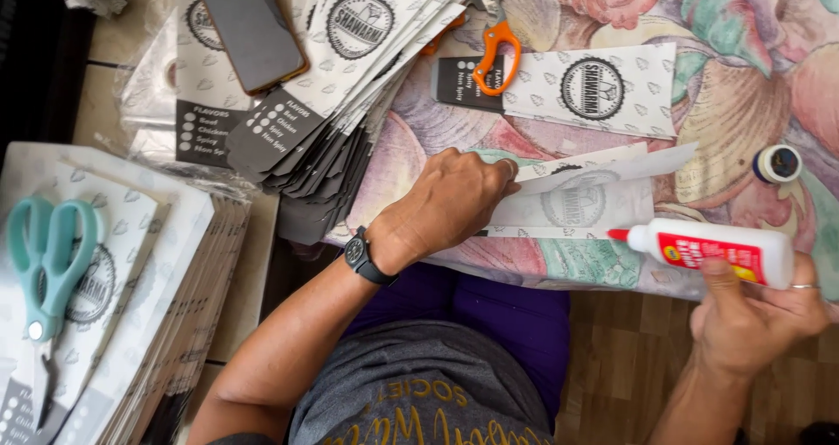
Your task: The person applies glue to paper sleeves and folds them to secure the edges, handling each sleeve one at a time.
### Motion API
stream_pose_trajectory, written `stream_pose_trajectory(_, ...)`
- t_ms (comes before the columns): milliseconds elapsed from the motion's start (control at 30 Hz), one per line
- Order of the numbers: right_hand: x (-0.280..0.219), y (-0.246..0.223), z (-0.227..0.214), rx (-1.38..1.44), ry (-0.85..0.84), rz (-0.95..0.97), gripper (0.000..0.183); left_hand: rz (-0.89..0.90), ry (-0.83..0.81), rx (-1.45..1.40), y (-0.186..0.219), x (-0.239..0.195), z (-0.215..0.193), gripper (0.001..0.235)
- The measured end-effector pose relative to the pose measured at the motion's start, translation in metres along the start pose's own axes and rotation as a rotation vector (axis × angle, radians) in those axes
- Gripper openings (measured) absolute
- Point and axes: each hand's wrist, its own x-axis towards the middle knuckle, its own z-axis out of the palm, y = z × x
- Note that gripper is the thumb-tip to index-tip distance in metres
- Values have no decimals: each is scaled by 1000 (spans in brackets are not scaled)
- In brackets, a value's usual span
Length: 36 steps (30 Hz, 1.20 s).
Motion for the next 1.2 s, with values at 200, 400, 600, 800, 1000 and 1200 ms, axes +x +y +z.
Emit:
stream_pose_trajectory(200, -34, -38, 86, 254, -80, 219, 41, -8, -26, -42, -11, 10, 9, 36)
stream_pose_trajectory(400, -59, -68, 143, 250, -249, 242, 35, -27, -113, -103, -19, 21, 14, 32)
stream_pose_trajectory(600, -84, -57, 180, 356, -315, 195, 44, -123, -178, -275, -23, 29, -11, 25)
stream_pose_trajectory(800, -35, -31, 85, 461, 26, 286, 39, -32, -91, -43, -5, 6, 15, 51)
stream_pose_trajectory(1000, 34, -8, 5, -62, 9, 410, 8, 41, 24, 184, 42, -47, 32, 39)
stream_pose_trajectory(1200, 35, -62, 26, -1055, -229, -475, 57, 79, -20, 151, 45, -61, 24, 41)
